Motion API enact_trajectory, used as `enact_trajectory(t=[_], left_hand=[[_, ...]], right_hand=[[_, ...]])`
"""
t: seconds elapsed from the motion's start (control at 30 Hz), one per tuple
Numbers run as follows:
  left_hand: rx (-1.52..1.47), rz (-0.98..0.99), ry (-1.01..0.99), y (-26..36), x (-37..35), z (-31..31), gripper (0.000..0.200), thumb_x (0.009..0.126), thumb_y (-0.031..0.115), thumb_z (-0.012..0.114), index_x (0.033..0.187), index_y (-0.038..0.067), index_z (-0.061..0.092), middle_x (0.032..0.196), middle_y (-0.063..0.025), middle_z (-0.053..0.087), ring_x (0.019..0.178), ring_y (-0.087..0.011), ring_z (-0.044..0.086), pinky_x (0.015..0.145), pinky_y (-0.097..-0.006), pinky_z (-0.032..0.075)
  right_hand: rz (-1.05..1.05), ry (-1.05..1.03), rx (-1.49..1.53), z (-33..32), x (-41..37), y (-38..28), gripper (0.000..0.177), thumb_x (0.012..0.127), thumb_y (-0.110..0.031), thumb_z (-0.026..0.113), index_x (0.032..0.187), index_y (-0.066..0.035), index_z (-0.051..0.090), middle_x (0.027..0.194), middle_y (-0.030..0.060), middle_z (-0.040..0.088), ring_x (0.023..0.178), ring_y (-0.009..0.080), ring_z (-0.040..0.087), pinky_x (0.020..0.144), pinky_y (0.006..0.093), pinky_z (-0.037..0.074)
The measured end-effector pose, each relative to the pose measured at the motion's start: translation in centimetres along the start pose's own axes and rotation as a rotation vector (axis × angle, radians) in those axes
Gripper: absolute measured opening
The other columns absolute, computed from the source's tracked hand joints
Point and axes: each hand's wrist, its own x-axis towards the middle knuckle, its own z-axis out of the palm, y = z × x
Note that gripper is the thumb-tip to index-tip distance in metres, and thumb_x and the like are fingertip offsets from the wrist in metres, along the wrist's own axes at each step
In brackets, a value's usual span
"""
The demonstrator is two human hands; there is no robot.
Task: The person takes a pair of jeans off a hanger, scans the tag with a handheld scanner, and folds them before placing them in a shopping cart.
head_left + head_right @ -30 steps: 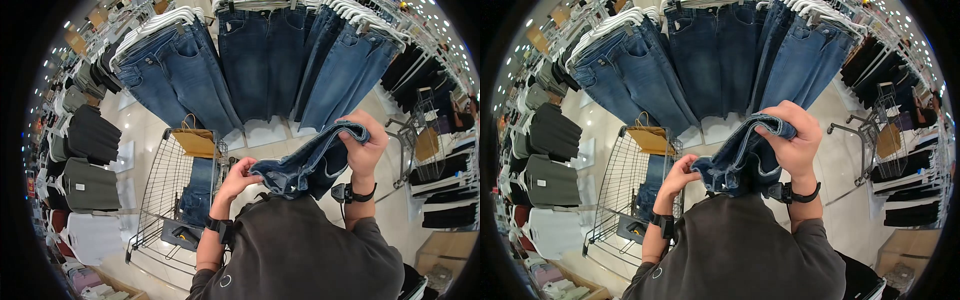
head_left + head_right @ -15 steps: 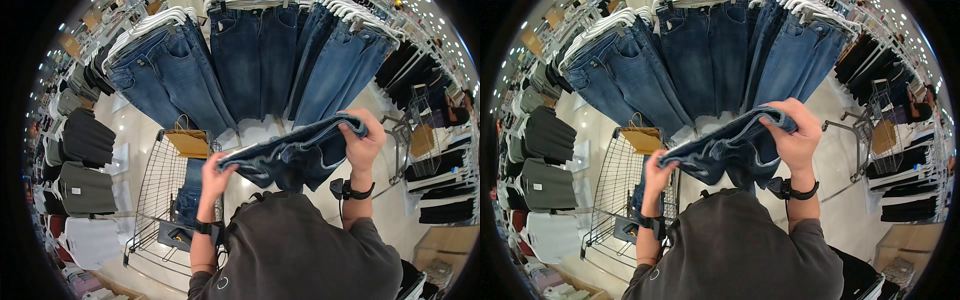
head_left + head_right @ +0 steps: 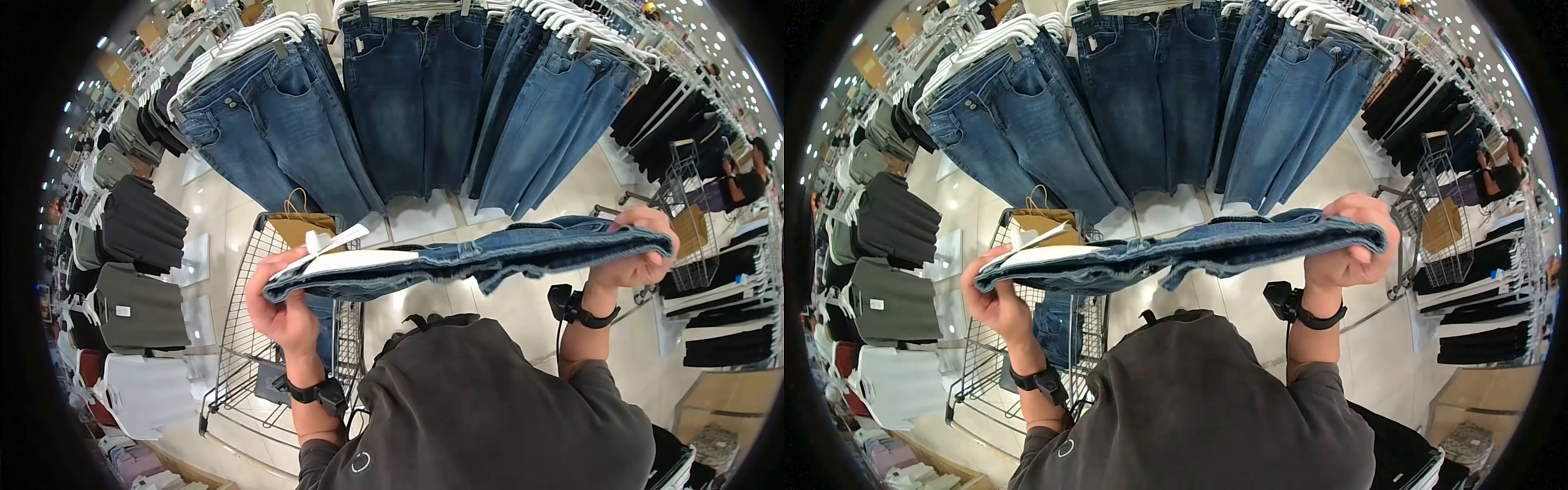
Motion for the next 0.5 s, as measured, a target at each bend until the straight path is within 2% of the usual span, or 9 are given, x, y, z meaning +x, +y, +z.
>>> enact_trajectory(t=[0.03, 0.13, 0.17, 0.3, 0.4, 0.43, 0.5], left_hand=[[0.032, 0.049, -0.031, 0.5, 0.5, -0.3, 0.027, 0.092, 0.017, 0.061, 0.109, -0.001, 0.050, 0.107, -0.0220, 0.062, 0.098, -0.0294, 0.062, 0.088, -0.0376, 0.048], [0.003, 0.130, 0.076, 1.4, 1.6, 0.4, 0.023, 0.091, 0.015, 0.061, 0.105, 0.001, 0.051, 0.099, -0.0222, 0.064, 0.099, -0.0342, 0.063, 0.087, -0.0408, 0.048], [0.063, 0.159, 0.060, 1.2, 1.7, -0.1, 0.021, 0.092, 0.016, 0.059, 0.106, 0.003, 0.051, 0.112, -0.0249, 0.059, 0.104, -0.0379, 0.061, 0.091, -0.0428, 0.046], [0.260, 0.263, 0.158, 1.9, 2.7, 0.0, 0.022, 0.093, 0.022, 0.056, 0.110, 0.008, 0.052, 0.130, -0.0249, 0.047, 0.105, -0.0416, 0.059, 0.094, -0.0465, 0.044], [0.036, 0.236, 0.029, 1.8, 2.5, -0.5, 0.025, 0.095, 0.020, 0.052, 0.116, 0.006, 0.051, 0.130, -0.0268, 0.046, 0.112, -0.0417, 0.056, 0.097, -0.0490, 0.045], [-0.013, 0.201, 0.034, 1.9, 2.4, 0.1, 0.024, 0.094, 0.020, 0.053, 0.113, 0.007, 0.049, 0.127, -0.0267, 0.048, 0.110, -0.0411, 0.057, 0.096, -0.0499, 0.046], [-0.094, 0.169, 0.033, 2.2, 2.7, 1.7, 0.024, 0.092, 0.026, 0.056, 0.107, 0.008, 0.049, 0.123, -0.0257, 0.051, 0.108, -0.0406, 0.058, 0.092, -0.0470, 0.047]], right_hand=[[-0.002, -0.026, 0.029, -0.3, 0.3, -0.1, 0.053, 0.096, -0.050, 0.045, 0.084, 0.001, 0.048, 0.064, 0.0149, 0.054, 0.049, 0.0183, 0.051, 0.043, 0.0247, 0.039], [-0.018, -0.041, 0.291, -0.6, 1.1, -0.1, 0.050, 0.096, -0.046, 0.043, 0.085, 0.003, 0.048, 0.063, 0.0171, 0.053, 0.045, 0.0182, 0.049, 0.039, 0.0243, 0.037], [-0.034, -0.023, 0.330, -0.4, 1.1, 0.1, 0.047, 0.096, -0.043, 0.043, 0.087, 0.003, 0.047, 0.065, 0.0175, 0.052, 0.044, 0.0186, 0.048, 0.039, 0.0244, 0.036], [-0.101, -0.105, 0.494, -0.5, 1.7, 0.7, 0.053, 0.098, -0.050, 0.038, 0.091, 0.003, 0.047, 0.070, 0.0191, 0.052, 0.045, 0.0207, 0.048, 0.039, 0.0254, 0.038], [-0.077, -0.135, 0.780, -0.1, 2.1, 1.2, 0.056, 0.098, -0.052, 0.036, 0.092, 0.003, 0.047, 0.074, 0.0208, 0.053, 0.047, 0.0238, 0.050, 0.038, 0.0285, 0.040], [-0.052, -0.257, 0.877, -0.1, 2.8, 1.6, 0.055, 0.097, -0.052, 0.038, 0.092, 0.002, 0.048, 0.077, 0.0204, 0.053, 0.048, 0.0261, 0.051, 0.039, 0.0316, 0.042], [0.048, -0.290, 1.074, 1.6, 2.4, 2.4, 0.055, 0.097, -0.052, 0.038, 0.092, 0.001, 0.049, 0.075, 0.0202, 0.053, 0.047, 0.0261, 0.051, 0.039, 0.0323, 0.042]])
